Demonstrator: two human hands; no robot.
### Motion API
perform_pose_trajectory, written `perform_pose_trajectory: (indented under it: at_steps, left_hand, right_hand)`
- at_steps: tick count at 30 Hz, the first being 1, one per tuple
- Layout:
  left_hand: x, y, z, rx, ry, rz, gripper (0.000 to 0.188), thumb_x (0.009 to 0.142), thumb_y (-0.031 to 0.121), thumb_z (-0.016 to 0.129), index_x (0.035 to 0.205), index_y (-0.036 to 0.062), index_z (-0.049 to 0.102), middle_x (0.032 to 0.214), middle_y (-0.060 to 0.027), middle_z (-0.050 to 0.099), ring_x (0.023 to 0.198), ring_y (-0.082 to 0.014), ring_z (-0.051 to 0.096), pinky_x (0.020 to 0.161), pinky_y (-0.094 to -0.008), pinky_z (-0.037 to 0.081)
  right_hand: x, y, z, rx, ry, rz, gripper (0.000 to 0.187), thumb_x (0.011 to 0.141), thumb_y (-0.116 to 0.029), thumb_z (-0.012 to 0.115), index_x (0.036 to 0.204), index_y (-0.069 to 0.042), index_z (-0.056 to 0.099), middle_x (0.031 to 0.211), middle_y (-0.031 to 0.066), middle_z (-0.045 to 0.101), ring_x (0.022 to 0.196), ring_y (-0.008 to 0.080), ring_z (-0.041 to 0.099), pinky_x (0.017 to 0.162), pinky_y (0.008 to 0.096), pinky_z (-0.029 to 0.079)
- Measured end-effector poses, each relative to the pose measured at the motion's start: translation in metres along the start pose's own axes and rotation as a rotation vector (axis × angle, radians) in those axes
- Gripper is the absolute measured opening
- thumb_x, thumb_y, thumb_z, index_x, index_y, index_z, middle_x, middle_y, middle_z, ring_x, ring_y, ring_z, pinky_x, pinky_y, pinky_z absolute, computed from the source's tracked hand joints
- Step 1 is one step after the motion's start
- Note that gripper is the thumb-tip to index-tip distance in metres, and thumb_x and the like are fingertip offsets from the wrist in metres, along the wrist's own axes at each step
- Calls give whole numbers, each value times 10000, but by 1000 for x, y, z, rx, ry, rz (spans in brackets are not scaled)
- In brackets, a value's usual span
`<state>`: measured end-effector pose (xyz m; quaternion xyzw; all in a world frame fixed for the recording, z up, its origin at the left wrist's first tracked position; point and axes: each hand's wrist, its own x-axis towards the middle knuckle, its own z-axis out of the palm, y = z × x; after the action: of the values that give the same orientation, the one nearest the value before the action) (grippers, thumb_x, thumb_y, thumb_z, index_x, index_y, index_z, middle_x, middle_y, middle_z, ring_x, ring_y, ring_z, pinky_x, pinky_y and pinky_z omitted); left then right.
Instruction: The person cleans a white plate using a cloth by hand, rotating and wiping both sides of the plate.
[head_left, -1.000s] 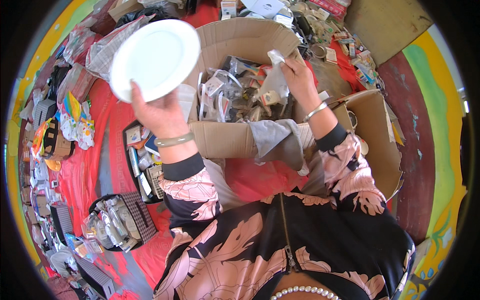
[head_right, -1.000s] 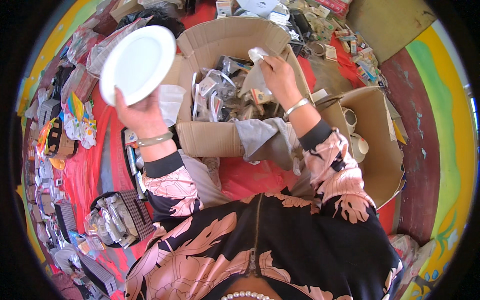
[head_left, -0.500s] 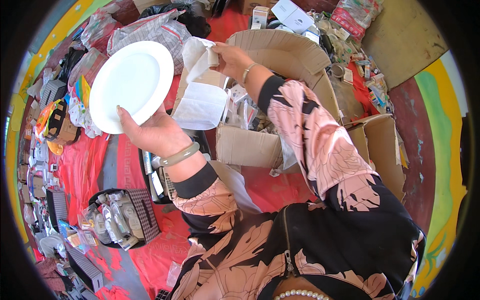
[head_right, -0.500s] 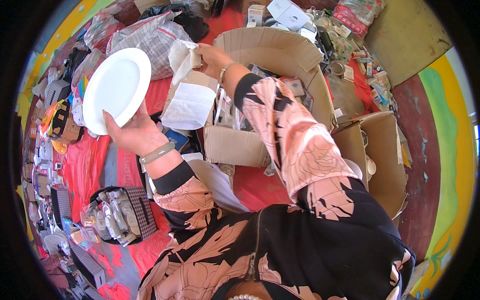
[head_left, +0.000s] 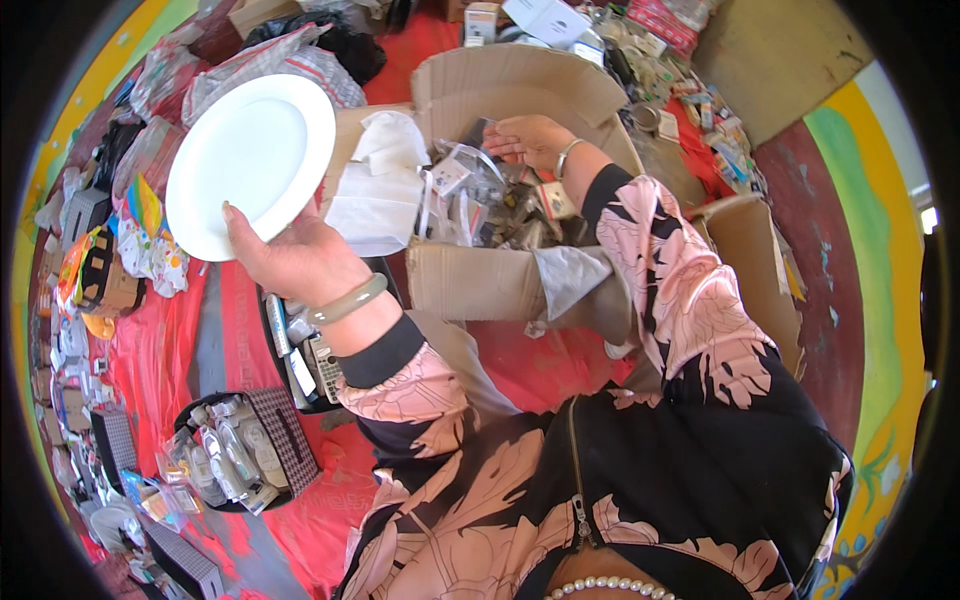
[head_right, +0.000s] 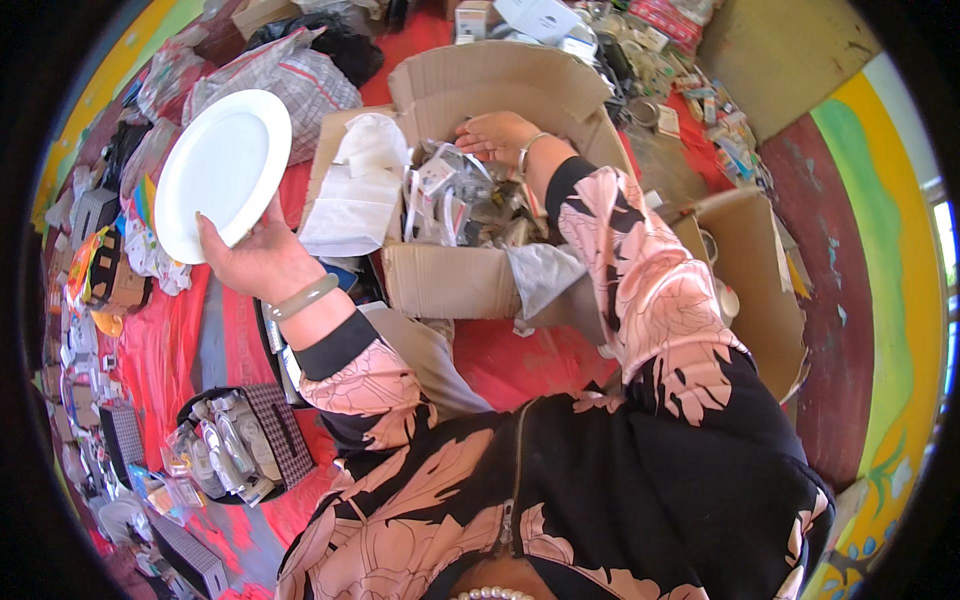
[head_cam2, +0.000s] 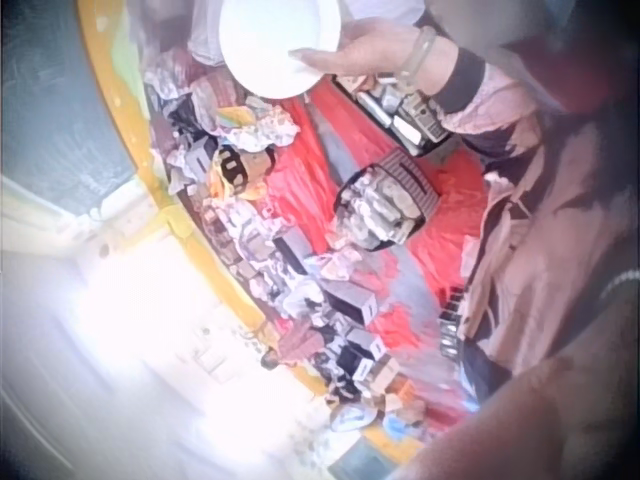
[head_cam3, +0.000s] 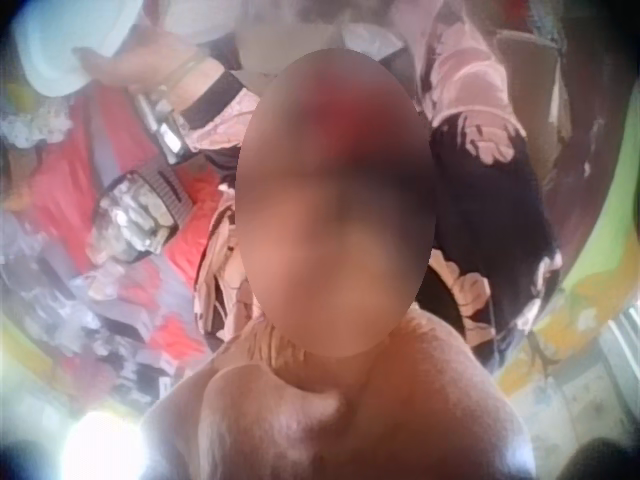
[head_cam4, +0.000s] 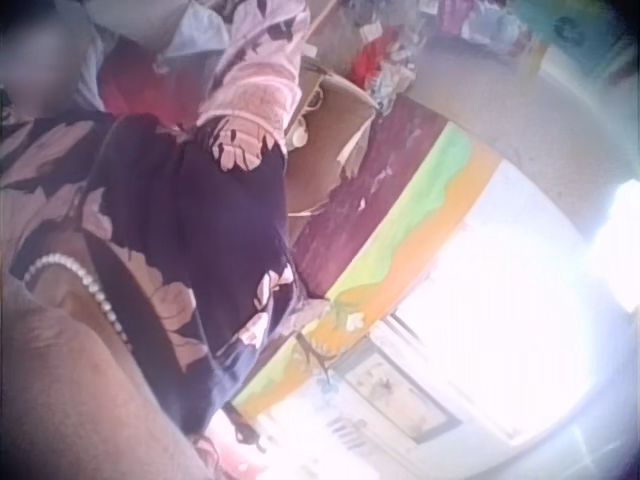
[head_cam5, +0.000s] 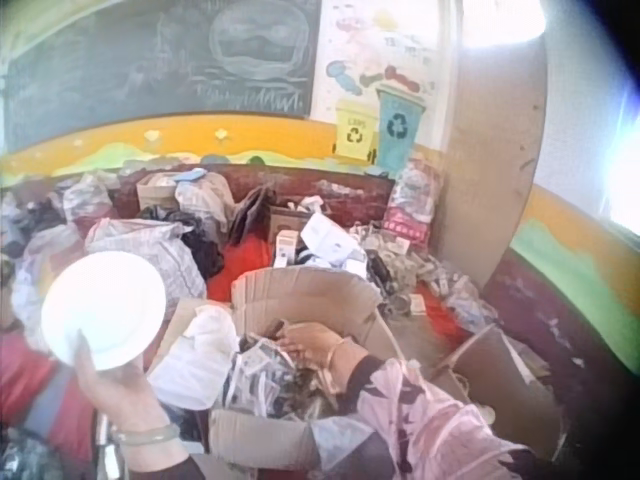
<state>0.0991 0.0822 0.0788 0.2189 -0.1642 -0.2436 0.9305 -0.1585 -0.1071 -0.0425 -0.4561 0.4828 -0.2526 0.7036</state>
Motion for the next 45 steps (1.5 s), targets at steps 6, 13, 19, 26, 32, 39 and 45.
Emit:
perform_pose_trajectory:
  at_steps: [6,13,19,26,32,39,45]
  left_hand:
    - [-9,-17,5,84,-191,-78,588,840,302,570,1309,3,380,1279,-186,465,1139,-358,500,867,-498,450]
    - [-31,-38,10,24,-292,-444,649,807,331,622,1339,50,376,1310,-154,450,1206,-335,437,931,-549,385]
    - [-70,-70,19,-50,-351,-694,620,829,316,629,1329,40,390,1298,-139,472,1190,-313,458,942,-516,398]
    - [-81,-72,17,-65,-421,-735,580,842,304,638,1297,16,423,1269,-119,503,1172,-274,481,965,-445,400]
    - [-84,-71,16,-37,-545,-731,698,819,383,666,1337,16,375,1309,-120,462,1211,-278,440,996,-436,368]
    - [-117,-77,34,-22,-643,-822,824,797,537,632,1367,26,328,1350,-116,426,1242,-281,411,1016,-426,354]
    - [-143,-94,33,24,-761,-968,766,844,578,533,1365,49,346,1341,-105,445,1232,-265,433,1020,-398,368]
  right_hand:
    - [-131,8,-52,-620,123,-234,346,882,-288,548,1119,-45,617,1017,107,659,812,198,630,764,305,499]
    - [-229,96,-37,-1379,361,-208,638,782,-474,624,1242,-45,518,1091,228,598,1042,355,568,891,407,454]
    - [-223,129,-41,-1430,537,-222,342,766,-342,621,895,-25,641,993,169,643,1007,334,579,844,440,456]
    - [-274,66,-59,-400,163,-472,175,830,-189,578,872,-23,610,746,97,614,685,183,583,626,315,467]
    - [-322,24,-88,-50,510,-390,129,869,-157,567,940,-60,613,802,-27,578,730,70,539,645,234,442]
    - [-323,-30,-26,134,418,-902,86,885,-83,558,959,-52,587,846,-39,547,791,50,505,695,208,433]
    - [-250,-6,27,-1326,368,-1117,403,883,-221,533,1271,-119,499,1329,99,483,1291,279,385,1072,440,271]
